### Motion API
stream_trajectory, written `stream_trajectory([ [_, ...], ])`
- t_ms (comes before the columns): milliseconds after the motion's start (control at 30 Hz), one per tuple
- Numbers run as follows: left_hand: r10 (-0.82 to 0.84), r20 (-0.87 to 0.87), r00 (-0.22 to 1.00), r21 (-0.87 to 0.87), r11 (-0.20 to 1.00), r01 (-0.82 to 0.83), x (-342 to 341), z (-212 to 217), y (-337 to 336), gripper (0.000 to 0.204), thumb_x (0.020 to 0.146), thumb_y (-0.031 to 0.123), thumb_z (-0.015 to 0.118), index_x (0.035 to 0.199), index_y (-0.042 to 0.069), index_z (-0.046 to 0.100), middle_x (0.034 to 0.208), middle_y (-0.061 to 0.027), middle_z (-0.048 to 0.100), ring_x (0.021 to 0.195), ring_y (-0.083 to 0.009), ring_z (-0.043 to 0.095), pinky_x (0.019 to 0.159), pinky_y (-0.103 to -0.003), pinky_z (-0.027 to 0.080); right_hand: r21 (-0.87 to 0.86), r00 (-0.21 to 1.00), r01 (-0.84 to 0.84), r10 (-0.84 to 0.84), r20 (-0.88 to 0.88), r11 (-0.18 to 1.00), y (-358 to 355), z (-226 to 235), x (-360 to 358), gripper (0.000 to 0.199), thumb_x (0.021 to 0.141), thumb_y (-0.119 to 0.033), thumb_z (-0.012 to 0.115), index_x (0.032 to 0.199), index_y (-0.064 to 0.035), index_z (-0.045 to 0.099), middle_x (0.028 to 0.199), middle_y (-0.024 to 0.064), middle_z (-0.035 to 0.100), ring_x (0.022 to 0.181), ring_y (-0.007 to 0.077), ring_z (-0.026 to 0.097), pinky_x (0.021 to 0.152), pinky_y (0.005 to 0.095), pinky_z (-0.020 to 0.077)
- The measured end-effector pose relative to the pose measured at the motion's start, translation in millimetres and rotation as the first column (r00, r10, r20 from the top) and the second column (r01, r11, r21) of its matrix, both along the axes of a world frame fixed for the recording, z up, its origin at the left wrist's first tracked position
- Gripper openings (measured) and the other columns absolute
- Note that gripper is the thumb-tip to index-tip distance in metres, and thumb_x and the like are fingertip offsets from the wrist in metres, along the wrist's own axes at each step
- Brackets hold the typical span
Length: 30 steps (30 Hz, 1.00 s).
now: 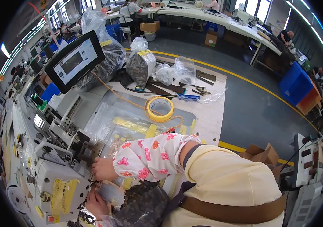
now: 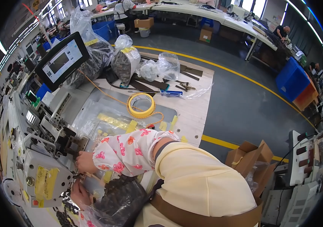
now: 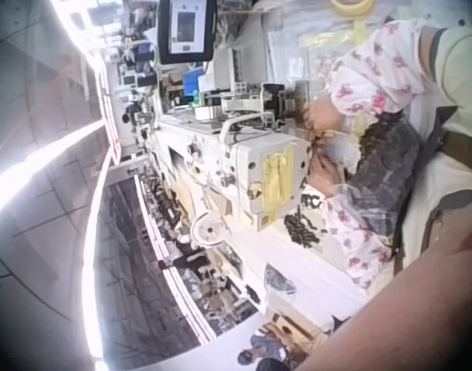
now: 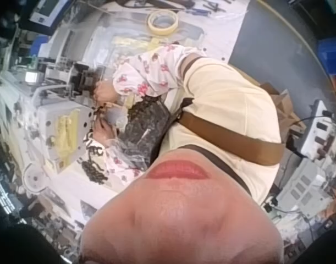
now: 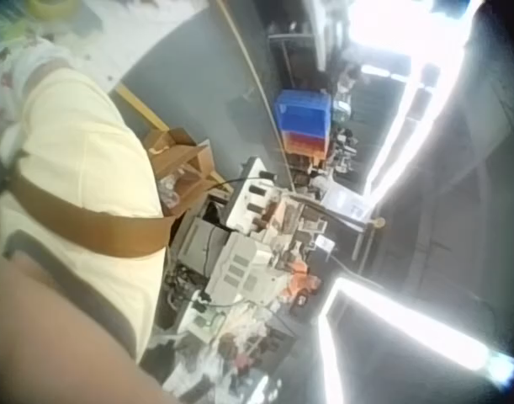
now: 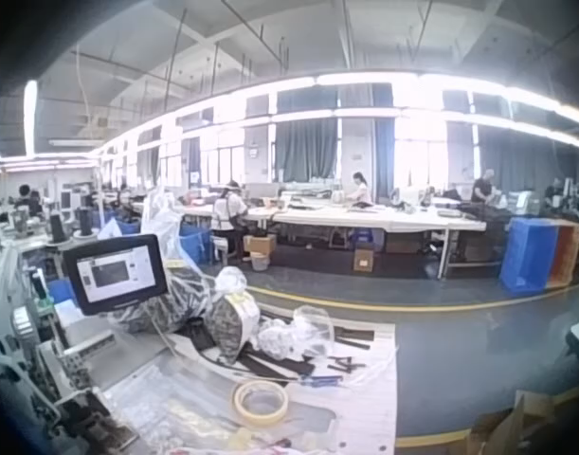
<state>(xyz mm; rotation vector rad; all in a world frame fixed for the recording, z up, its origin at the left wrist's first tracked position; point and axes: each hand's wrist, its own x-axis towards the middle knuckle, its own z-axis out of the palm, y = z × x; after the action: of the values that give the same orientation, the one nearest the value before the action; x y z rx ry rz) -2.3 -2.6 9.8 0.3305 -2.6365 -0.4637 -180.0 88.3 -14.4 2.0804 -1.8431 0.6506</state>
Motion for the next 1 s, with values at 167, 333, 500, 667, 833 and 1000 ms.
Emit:
stream_trajectory([
  [167, 0.014, 0.033, 0.999, -0.046, 0.999, -0.013, 2.0, -6.6, -0.4, 0.026, 0.083, 0.009, 0.046, 0.105, 0.006, 0.059, 0.087, -0.0188, 0.060, 0.071, -0.0372, 0.057, 0.060, -0.044, 0.044, 0.116, 0.999, 0.039, -0.038, -0.009, 0.993, -1.4, 9.2, 7.0, 0.014, 0.053, -0.026, 0.066, 0.065, -0.0182, 0.064, 0.067, -0.0020, 0.060, 0.079, 0.0182, 0.058, 0.067, 0.0358, 0.0390],
  [333, 0.019, -0.012, 1.000, -0.025, 1.000, -0.019, 3.1, -9.7, -3.4, 0.023, 0.086, 0.012, 0.046, 0.104, 0.005, 0.060, 0.086, -0.0175, 0.061, 0.074, -0.0369, 0.057, 0.063, -0.043, 0.045, 0.007, 0.974, -0.080, 0.076, 0.215, 0.997, 4.0, -3.7, 0.7, 0.013, 0.057, -0.021, 0.062, 0.066, -0.0130, 0.060, 0.077, 0.0035, 0.058, 0.083, 0.0246, 0.056, 0.070, 0.0382, 0.0418],
  [500, 0.286, 0.020, 0.958, -0.087, 0.955, -0.284, 13.6, -19.8, -30.4, 0.019, 0.083, 0.018, 0.052, 0.091, 0.005, 0.063, 0.078, -0.0168, 0.061, 0.069, -0.0372, 0.057, 0.062, -0.041, 0.046, -0.071, 0.862, -0.115, 0.135, 0.488, 0.991, 5.5, 1.1, -15.3, 0.025, 0.057, -0.010, 0.065, 0.082, -0.0095, 0.064, 0.086, 0.0083, 0.059, 0.083, 0.0294, 0.057, 0.072, 0.0385, 0.0456],
  [667, 0.474, -0.104, 0.874, -0.261, 0.835, -0.484, 34.9, -12.0, -54.5, 0.015, 0.074, 0.014, 0.058, 0.084, 0.003, 0.061, 0.077, -0.0171, 0.060, 0.073, -0.0358, 0.057, 0.068, -0.044, 0.043, -0.108, 0.781, -0.098, 0.143, 0.608, 0.989, 15.8, 29.3, -3.4, 0.015, 0.070, 0.000, 0.055, 0.082, -0.0057, 0.064, 0.076, 0.0097, 0.059, 0.068, 0.0268, 0.058, 0.059, 0.0334, 0.0466],
  [833, 0.391, -0.145, 0.909, -0.318, 0.852, -0.417, 24.2, -9.5, -32.1, 0.012, 0.075, 0.014, 0.058, 0.082, 0.005, 0.061, 0.077, -0.0149, 0.061, 0.071, -0.0324, 0.058, 0.068, -0.041, 0.043, 0.413, 0.769, -0.537, 0.225, 0.598, 0.736, 32.3, 66.0, 13.4, 0.012, 0.073, -0.009, 0.063, 0.083, -0.0023, 0.062, 0.074, 0.0091, 0.059, 0.064, 0.0242, 0.056, 0.059, 0.0329, 0.0455],
  [1000, 0.001, -0.181, 0.983, -0.058, 0.998, -0.011, -4.7, -25.4, -10.2, 0.022, 0.078, 0.012, 0.056, 0.099, 0.008, 0.060, 0.090, -0.0094, 0.063, 0.074, -0.0309, 0.057, 0.069, -0.039, 0.042, 0.429, 0.813, -0.570, 0.404, 0.420, 0.700, 48.1, 55.7, 36.8, 0.015, 0.072, -0.015, 0.065, 0.083, -0.0061, 0.059, 0.075, 0.0085, 0.056, 0.073, 0.0285, 0.056, 0.064, 0.0376, 0.0446],
])
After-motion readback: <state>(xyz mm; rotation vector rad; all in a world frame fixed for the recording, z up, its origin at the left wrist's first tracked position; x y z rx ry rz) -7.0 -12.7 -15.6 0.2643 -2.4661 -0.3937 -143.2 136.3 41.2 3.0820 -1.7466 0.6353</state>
